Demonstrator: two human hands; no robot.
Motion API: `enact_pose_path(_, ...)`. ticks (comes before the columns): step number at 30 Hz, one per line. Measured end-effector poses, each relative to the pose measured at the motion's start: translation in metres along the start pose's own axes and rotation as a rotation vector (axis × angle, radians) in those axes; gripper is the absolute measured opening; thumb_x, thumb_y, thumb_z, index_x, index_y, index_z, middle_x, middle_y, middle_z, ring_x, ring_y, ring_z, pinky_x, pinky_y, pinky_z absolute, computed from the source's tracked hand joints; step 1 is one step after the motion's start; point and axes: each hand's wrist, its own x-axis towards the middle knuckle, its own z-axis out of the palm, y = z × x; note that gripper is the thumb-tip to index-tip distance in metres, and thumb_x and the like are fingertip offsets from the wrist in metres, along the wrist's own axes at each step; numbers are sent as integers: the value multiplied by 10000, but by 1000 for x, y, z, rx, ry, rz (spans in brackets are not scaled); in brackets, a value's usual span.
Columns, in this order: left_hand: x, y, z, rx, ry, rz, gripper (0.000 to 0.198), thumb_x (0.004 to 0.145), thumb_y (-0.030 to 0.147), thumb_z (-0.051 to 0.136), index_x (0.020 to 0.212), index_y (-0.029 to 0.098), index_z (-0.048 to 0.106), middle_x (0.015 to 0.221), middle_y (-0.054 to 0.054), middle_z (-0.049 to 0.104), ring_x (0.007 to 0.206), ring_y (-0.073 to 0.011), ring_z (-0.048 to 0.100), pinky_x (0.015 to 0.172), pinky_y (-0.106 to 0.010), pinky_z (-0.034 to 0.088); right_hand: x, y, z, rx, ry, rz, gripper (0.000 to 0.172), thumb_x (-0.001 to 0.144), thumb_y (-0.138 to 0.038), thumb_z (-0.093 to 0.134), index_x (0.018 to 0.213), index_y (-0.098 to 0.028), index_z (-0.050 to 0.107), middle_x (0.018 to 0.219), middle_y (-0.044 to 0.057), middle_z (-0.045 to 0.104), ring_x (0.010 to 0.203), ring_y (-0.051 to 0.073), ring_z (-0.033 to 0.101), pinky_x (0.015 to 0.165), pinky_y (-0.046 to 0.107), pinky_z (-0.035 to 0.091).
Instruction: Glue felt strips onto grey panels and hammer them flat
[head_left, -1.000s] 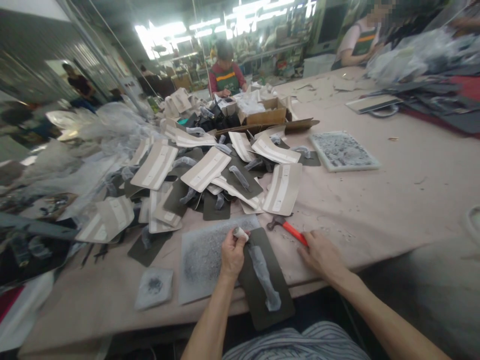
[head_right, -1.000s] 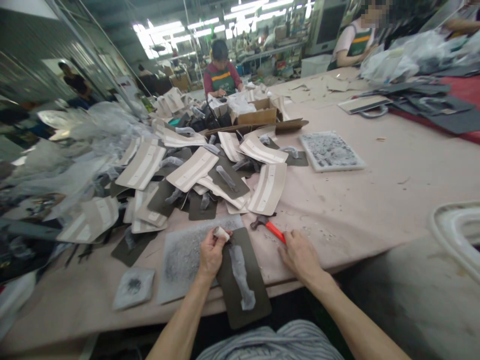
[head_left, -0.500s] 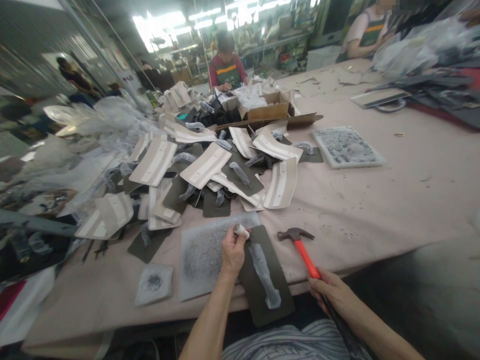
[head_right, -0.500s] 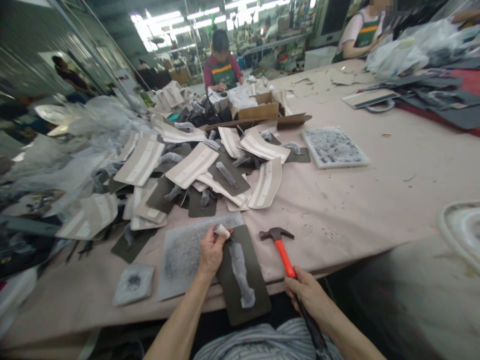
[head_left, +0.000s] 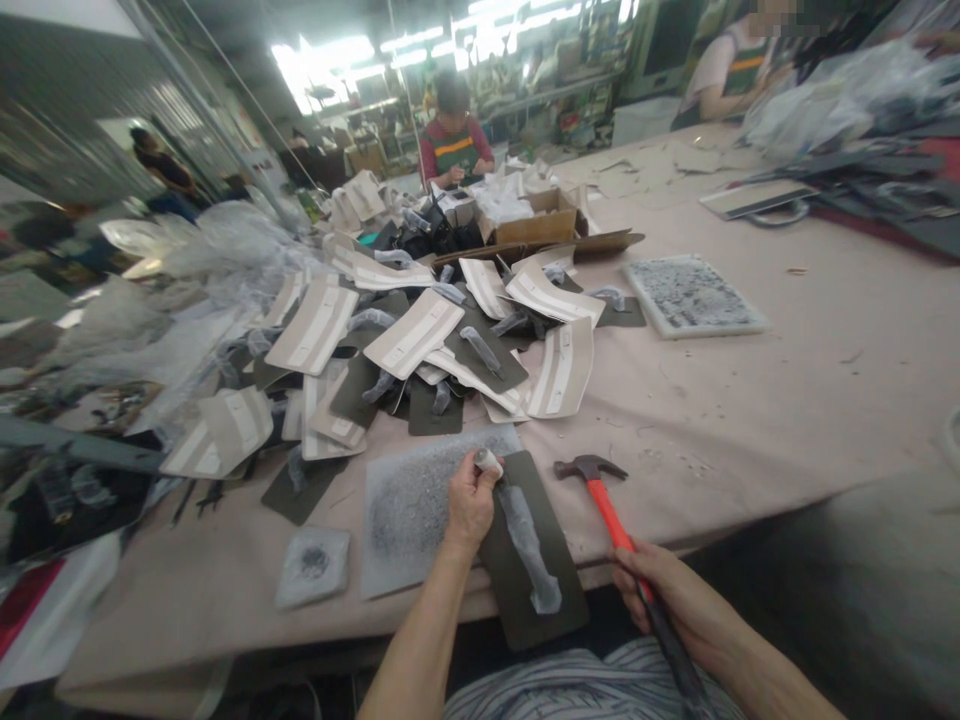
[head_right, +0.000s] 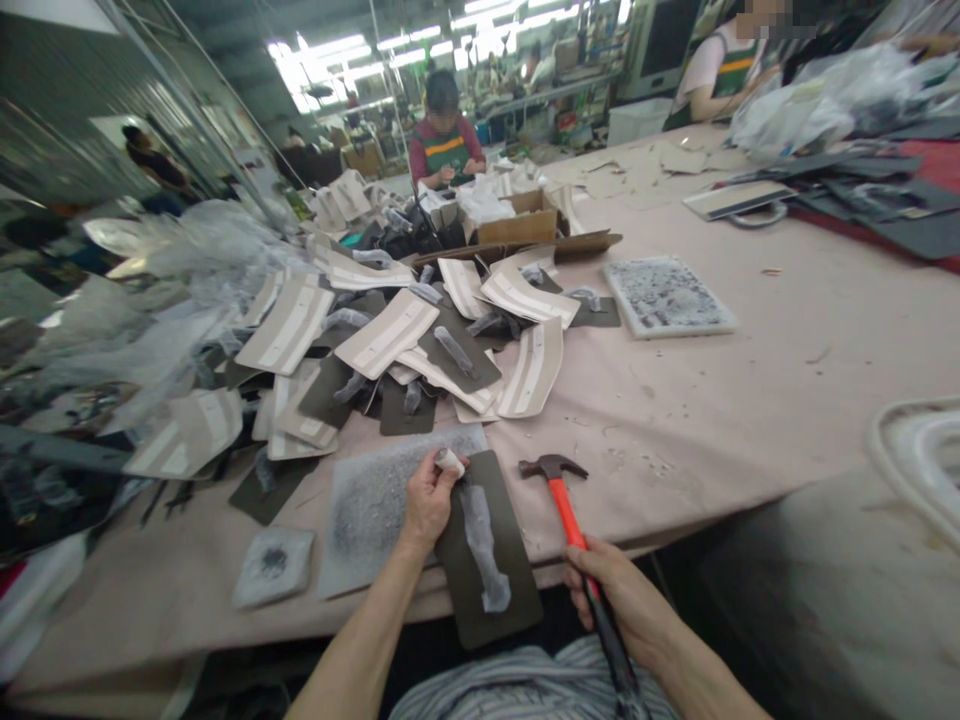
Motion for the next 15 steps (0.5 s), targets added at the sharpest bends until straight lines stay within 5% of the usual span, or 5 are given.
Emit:
enact_pose_path(4,1,0,0,66,-24,92,148,860,276,610,958,207,696,908,-59,761,853,-233,699,803,-320,517,0,1,2,115,-8,47,394,714,-498,713,861,-211,486,582,-101,410,398,41,326,388,182,276)
enact_pose_path(8,0,-1,-1,122,-114,174,200,846,224,624,1029,227,703,918,-64,763,857,-248,711,804,-325,519,-8,-18,12,-199,87,-67,409,788,-620,569,806,-232,440,546,-102,374,363,57,277,349,204,231)
enact_pose_path(15,-5,3,-1,127,-133,210,194,855,233,612,1021,237,713,881,-50,743,816,-231,686,780,-317,515,-41,-84,46,-865,267,-806,369,975,-524,337,781,-233,454,586,-3,483,508,139,435,507,290,313)
